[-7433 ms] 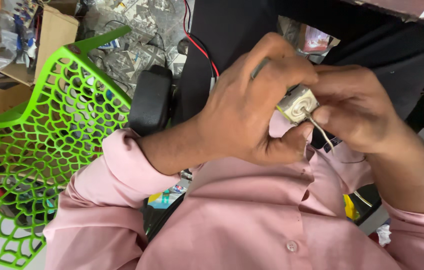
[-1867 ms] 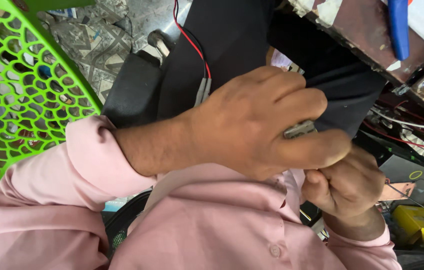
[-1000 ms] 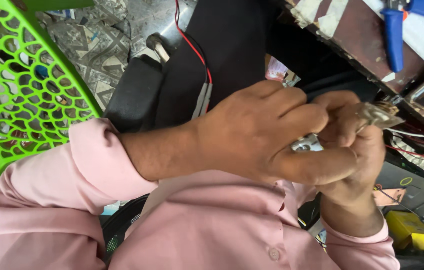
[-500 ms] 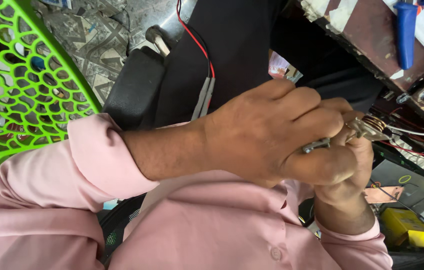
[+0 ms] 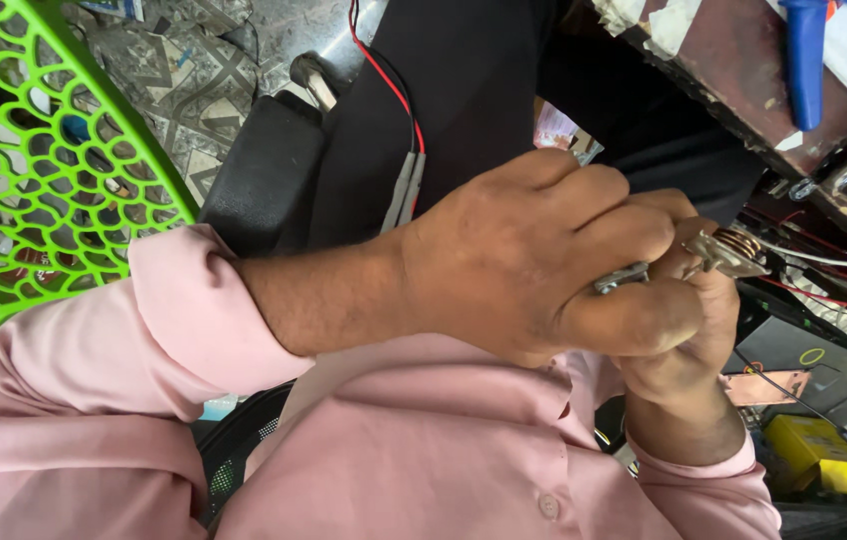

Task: The person sits in an office chair and repairs a small electrical component with a copper coil, using a screwdriver to unscrew its parts and pliers to handle a wire. They take the component apart, reposition the coil and terminal parts, and reassemble the pieces by hand.

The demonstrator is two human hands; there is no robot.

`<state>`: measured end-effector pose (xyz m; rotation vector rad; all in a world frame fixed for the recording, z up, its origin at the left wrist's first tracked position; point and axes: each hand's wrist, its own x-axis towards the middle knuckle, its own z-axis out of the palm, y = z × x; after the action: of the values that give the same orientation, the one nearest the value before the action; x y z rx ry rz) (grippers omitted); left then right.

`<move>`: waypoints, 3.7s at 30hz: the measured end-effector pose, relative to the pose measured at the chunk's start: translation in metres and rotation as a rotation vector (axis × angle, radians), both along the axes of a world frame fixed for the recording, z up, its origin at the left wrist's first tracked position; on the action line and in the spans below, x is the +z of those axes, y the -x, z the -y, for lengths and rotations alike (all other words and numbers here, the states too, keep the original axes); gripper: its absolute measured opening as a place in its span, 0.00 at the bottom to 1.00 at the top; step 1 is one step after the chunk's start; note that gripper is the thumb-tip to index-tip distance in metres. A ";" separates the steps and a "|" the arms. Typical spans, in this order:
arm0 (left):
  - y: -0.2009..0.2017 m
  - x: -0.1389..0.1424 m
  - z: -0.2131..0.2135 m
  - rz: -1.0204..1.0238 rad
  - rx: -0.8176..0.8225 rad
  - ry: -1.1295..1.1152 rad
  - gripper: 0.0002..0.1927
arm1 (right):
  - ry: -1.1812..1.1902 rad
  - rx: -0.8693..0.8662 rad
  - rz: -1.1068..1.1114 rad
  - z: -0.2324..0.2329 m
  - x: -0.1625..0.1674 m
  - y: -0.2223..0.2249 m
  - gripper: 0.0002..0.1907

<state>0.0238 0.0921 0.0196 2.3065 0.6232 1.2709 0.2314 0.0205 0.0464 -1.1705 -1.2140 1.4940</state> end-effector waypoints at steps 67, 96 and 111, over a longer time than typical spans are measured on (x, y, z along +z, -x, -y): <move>-0.010 0.006 -0.014 0.166 -0.050 -0.120 0.07 | -0.201 -0.243 -0.151 0.002 -0.026 -0.035 0.13; -0.015 0.011 0.006 0.268 0.044 -0.021 0.05 | -0.302 -0.268 -0.236 -0.001 -0.032 -0.028 0.11; -0.011 0.010 0.006 0.253 0.068 -0.010 0.06 | -0.238 -0.223 -0.203 -0.003 -0.030 -0.025 0.15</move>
<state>0.0347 0.0861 0.0294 2.1011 0.6118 1.5687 0.2568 0.0236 0.0161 -0.9371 -1.0532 1.2322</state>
